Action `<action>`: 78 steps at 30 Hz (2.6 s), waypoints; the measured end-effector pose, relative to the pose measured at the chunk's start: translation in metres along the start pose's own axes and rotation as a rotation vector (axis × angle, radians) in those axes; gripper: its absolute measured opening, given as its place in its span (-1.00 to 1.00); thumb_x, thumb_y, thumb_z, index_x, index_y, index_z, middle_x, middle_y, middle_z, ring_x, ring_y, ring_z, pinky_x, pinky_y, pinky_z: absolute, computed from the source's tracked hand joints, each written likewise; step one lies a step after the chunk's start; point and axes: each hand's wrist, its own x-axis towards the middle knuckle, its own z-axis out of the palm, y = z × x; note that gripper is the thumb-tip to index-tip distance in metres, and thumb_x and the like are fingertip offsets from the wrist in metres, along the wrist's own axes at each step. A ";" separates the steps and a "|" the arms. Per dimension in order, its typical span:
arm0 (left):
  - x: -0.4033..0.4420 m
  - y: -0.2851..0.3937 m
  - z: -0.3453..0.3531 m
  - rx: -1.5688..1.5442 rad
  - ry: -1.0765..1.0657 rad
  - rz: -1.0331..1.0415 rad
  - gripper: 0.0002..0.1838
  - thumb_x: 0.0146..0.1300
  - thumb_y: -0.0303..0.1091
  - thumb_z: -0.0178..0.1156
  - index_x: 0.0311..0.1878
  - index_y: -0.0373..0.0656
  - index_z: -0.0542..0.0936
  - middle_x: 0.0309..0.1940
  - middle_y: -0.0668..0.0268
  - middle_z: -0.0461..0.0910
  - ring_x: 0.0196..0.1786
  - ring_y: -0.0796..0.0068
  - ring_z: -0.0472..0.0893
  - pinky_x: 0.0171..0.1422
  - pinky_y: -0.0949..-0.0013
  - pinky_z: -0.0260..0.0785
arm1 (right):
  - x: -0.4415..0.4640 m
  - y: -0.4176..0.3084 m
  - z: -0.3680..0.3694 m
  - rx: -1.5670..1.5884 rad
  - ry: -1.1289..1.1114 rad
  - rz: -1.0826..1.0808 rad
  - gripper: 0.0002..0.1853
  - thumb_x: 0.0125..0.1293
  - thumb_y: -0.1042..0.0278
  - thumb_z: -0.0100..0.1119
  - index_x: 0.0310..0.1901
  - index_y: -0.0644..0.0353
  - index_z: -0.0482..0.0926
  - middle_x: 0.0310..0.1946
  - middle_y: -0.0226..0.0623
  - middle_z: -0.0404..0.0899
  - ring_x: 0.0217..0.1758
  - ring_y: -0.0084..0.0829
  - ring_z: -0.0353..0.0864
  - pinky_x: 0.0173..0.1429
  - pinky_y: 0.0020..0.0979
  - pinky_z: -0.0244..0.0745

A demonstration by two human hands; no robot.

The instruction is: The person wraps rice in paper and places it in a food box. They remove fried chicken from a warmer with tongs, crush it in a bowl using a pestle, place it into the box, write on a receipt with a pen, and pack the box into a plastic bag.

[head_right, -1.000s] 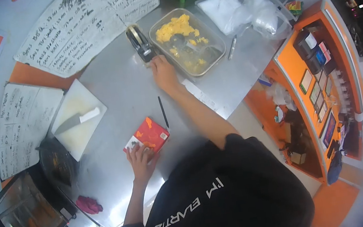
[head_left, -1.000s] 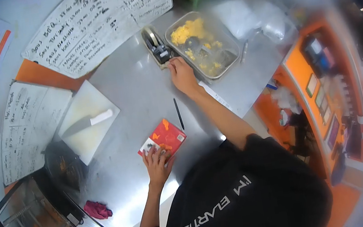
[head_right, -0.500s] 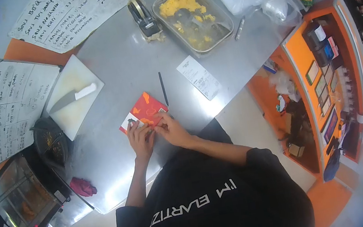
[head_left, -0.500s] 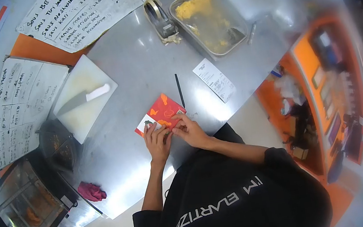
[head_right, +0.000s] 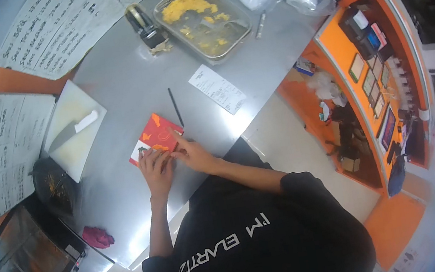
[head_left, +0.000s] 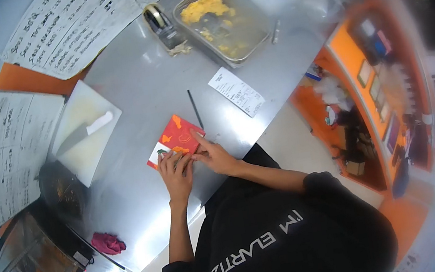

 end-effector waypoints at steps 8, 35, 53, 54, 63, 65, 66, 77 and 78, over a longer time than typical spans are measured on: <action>0.006 0.013 0.015 0.157 0.027 -0.003 -0.75 0.19 -0.36 0.53 -0.12 -0.06 0.66 0.06 0.27 0.56 0.30 0.07 0.50 0.60 -0.29 0.15 | -0.005 -0.008 -0.048 -0.312 0.118 -0.049 -0.26 0.40 0.33 0.37 0.56 0.15 0.31 -0.39 -0.16 0.67 -0.35 -0.18 0.71 -0.22 -0.20 0.61; 0.083 0.030 -0.014 0.033 -0.155 -0.617 -0.51 0.36 -0.51 0.30 0.36 -0.27 0.54 0.28 -0.01 0.60 0.34 0.08 0.55 0.46 0.06 0.35 | 0.123 -0.024 -0.475 -0.437 0.195 -0.016 -0.70 0.44 0.41 0.28 0.15 0.28 0.68 -0.02 -0.13 0.78 0.03 -0.22 0.77 0.20 -0.21 0.65; 0.083 0.081 0.079 0.447 0.309 -0.592 -0.65 0.43 -0.69 -0.03 0.15 -0.23 0.60 0.27 0.03 0.57 0.41 -0.04 0.46 0.56 -0.04 0.22 | 0.261 -0.053 -0.688 -1.125 -0.373 -0.185 -0.73 0.50 0.34 0.20 0.05 0.31 0.75 0.10 0.05 0.71 0.08 0.09 0.70 0.19 -0.03 0.57; 0.083 0.080 0.082 0.465 0.315 -0.602 -0.65 0.42 -0.69 -0.03 0.15 -0.23 0.61 0.27 0.03 0.57 0.40 -0.04 0.47 0.56 -0.04 0.22 | 0.259 -0.077 -0.686 -1.010 -0.204 -0.255 -0.75 0.50 0.33 0.19 0.00 0.30 0.75 0.04 0.08 0.72 0.03 0.12 0.70 0.16 0.01 0.56; 0.073 0.096 0.078 0.433 0.415 -0.665 -0.74 0.52 -0.44 0.10 0.17 -0.22 0.64 0.19 0.07 0.61 0.37 0.01 0.49 0.55 -0.07 0.21 | 0.196 -0.194 -0.665 -0.409 0.553 -0.440 -0.78 0.53 0.35 0.16 -0.08 0.31 0.72 -0.21 0.04 0.74 -0.15 0.10 0.70 0.04 -0.14 0.58; 0.079 0.100 0.072 0.471 0.450 -0.692 -0.73 0.55 -0.36 0.15 0.21 -0.21 0.63 0.24 0.10 0.60 0.43 0.02 0.46 0.61 -0.11 0.13 | 0.178 -0.224 -0.638 -0.312 0.531 -0.439 -0.78 0.56 0.34 0.15 -0.07 0.30 0.71 -0.22 0.02 0.73 -0.14 0.05 0.71 0.03 -0.21 0.57; 0.086 0.102 0.069 0.479 0.491 -0.668 -0.71 0.54 -0.36 0.17 0.23 -0.21 0.62 0.26 0.10 0.59 0.44 0.02 0.44 0.62 -0.11 0.11 | 0.172 -0.235 -0.621 -0.450 0.492 -0.449 -0.78 0.57 0.34 0.15 -0.06 0.30 0.70 -0.22 0.01 0.74 -0.14 0.02 0.73 0.03 -0.22 0.57; 0.243 0.237 0.118 -0.925 0.396 -0.284 -0.07 0.19 -0.51 0.40 0.64 -0.15 0.24 0.55 0.11 0.34 0.59 0.10 0.34 0.77 0.00 0.02 | 0.110 -0.342 -0.456 0.112 0.246 -0.433 -0.80 0.62 0.39 0.05 0.04 0.30 0.63 -0.31 -0.28 0.74 -0.29 -0.49 0.74 -0.15 -0.39 0.61; 0.255 0.234 0.130 -1.152 0.349 -0.317 -0.05 0.18 -0.50 0.42 0.65 -0.17 0.22 0.55 0.08 0.34 0.58 0.10 0.36 0.78 -0.02 0.00 | 0.098 -0.347 -0.437 0.238 0.204 -0.394 -0.79 0.62 0.41 0.03 0.06 0.31 0.61 -0.31 -0.30 0.73 -0.28 -0.53 0.74 -0.17 -0.41 0.62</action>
